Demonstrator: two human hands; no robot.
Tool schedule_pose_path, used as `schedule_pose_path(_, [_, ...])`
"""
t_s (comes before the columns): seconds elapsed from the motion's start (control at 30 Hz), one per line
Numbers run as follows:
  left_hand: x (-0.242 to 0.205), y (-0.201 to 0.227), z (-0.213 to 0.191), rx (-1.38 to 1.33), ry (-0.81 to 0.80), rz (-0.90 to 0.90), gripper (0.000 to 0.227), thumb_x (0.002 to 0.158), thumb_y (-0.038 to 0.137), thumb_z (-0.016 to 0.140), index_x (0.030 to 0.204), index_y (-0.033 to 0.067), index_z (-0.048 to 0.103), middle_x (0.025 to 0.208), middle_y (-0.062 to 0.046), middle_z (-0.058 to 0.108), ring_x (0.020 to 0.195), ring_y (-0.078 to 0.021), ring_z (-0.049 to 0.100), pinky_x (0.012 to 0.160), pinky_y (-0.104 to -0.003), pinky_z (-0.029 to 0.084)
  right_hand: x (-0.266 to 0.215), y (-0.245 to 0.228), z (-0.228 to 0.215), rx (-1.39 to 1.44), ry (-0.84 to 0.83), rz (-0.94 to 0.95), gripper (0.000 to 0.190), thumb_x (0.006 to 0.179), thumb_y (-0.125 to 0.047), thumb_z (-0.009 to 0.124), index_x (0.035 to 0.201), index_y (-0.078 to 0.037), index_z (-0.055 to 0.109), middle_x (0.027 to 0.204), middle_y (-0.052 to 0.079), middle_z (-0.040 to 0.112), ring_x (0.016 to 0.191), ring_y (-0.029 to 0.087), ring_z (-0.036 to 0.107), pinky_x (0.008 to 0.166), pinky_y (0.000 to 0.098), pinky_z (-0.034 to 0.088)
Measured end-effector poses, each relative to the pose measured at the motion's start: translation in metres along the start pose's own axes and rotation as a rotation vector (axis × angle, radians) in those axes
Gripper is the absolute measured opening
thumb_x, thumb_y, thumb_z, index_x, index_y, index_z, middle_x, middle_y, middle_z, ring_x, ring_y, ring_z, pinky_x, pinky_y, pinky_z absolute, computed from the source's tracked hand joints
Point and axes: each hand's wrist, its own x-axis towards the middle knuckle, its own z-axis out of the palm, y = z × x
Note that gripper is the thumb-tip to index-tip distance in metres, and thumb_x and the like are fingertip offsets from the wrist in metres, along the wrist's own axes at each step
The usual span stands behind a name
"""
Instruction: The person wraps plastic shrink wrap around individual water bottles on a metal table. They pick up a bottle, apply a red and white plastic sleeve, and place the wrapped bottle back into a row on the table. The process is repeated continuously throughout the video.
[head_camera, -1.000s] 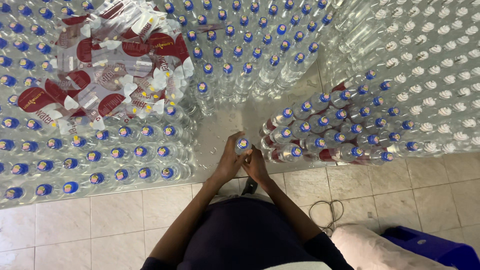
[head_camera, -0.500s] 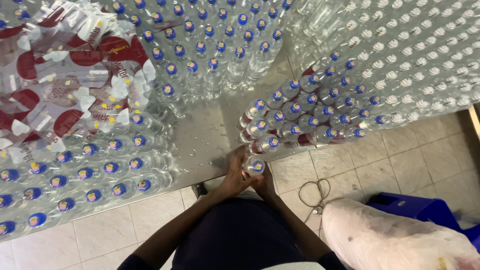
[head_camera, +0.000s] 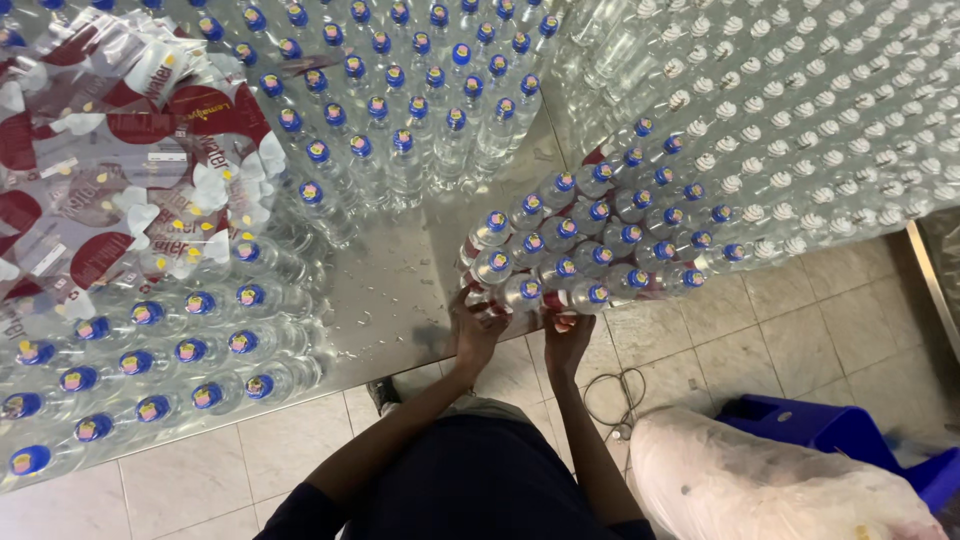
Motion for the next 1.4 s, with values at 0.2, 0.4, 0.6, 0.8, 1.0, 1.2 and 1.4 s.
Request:
schedule_pose_path(0.2, [-0.006, 0.014, 0.001, -0.074, -0.004, -0.028, 0.115, 0.088, -0.015, 0.077, 0.173, 0.0099, 0.003, 0.144, -0.035, 0.05, 0.116, -0.0423, 0.076, 0.102, -0.044, 0.067, -0.023, -0.029, -0.001, 0.007, -0.021, 0.228, 0.068, 0.086, -0.012, 0.091, 0.137, -0.005, 0.047, 0.121, 0.019, 0.064, 0.109, 0.035, 0.07, 0.085, 0.0359, 0.069])
schedule_pose_path(0.4, [-0.018, 0.054, -0.061, -0.031, 0.194, -0.176, 0.102, 0.089, 0.001, 0.078, 0.171, 0.0171, 0.02, 0.146, -0.019, 0.055, 0.094, -0.0272, 0.08, 0.086, -0.043, 0.07, -0.048, -0.175, -0.038, -0.138, -0.997, 0.333, 0.029, 0.099, -0.033, 0.07, 0.122, -0.015, 0.072, 0.103, 0.005, 0.081, 0.082, 0.018, 0.072, 0.079, 0.0346, 0.058])
schedule_pose_path(0.6, [-0.085, 0.126, -0.15, -0.09, 0.154, 0.07, 0.061, 0.103, 0.006, 0.066, 0.161, 0.0058, 0.048, 0.142, -0.03, 0.06, 0.118, -0.0441, 0.075, 0.099, -0.055, 0.066, 0.108, -0.296, 0.042, -0.308, -0.742, -0.796, 0.002, 0.1, -0.021, 0.075, 0.101, -0.021, 0.073, 0.087, 0.004, 0.079, 0.091, 0.026, 0.079, 0.082, 0.0413, 0.061])
schedule_pose_path(0.8, [-0.154, 0.243, -0.192, -0.126, 0.077, 0.281, 0.041, 0.105, 0.01, 0.063, 0.143, -0.0059, 0.064, 0.12, -0.028, 0.075, 0.106, -0.0369, 0.081, 0.094, -0.049, 0.069, 0.284, -0.213, 0.224, -0.951, -0.865, -0.623, 0.073, 0.113, -0.052, 0.05, 0.166, -0.003, 0.039, 0.134, 0.037, 0.071, 0.124, 0.055, 0.072, 0.099, 0.07, 0.055])
schedule_pose_path(1.0, [-0.134, 0.296, -0.287, 0.611, 0.501, 0.574, 0.028, 0.107, 0.015, 0.068, 0.133, 0.0062, 0.073, 0.122, -0.017, 0.079, 0.12, -0.0372, 0.076, 0.099, -0.047, 0.064, 0.227, -0.223, 0.207, -0.835, -0.823, -0.617, 0.068, 0.105, -0.036, 0.055, 0.156, 0.008, 0.049, 0.109, 0.042, 0.078, 0.105, 0.061, 0.076, 0.089, 0.0698, 0.058])
schedule_pose_path(1.2, [0.013, 0.277, -0.349, 1.384, 0.445, 0.912, 0.038, 0.095, -0.002, 0.067, 0.132, 0.0083, 0.073, 0.132, -0.014, 0.074, 0.133, -0.0393, 0.067, 0.104, -0.048, 0.06, 0.101, -0.276, 0.14, -0.881, -1.022, -0.561, 0.059, 0.104, -0.035, 0.057, 0.154, -0.004, 0.048, 0.113, 0.037, 0.077, 0.11, 0.059, 0.076, 0.095, 0.0663, 0.06])
schedule_pose_path(1.4, [0.048, 0.28, -0.35, 1.705, 0.382, 1.005, 0.045, 0.097, 0.007, 0.069, 0.141, 0.0099, 0.064, 0.136, -0.013, 0.072, 0.139, -0.0326, 0.062, 0.119, -0.045, 0.048, 0.024, -0.269, 0.13, -0.556, -1.192, -0.617, 0.034, 0.102, -0.031, 0.064, 0.131, -0.017, 0.054, 0.103, 0.026, 0.08, 0.101, 0.052, 0.079, 0.089, 0.0618, 0.061])
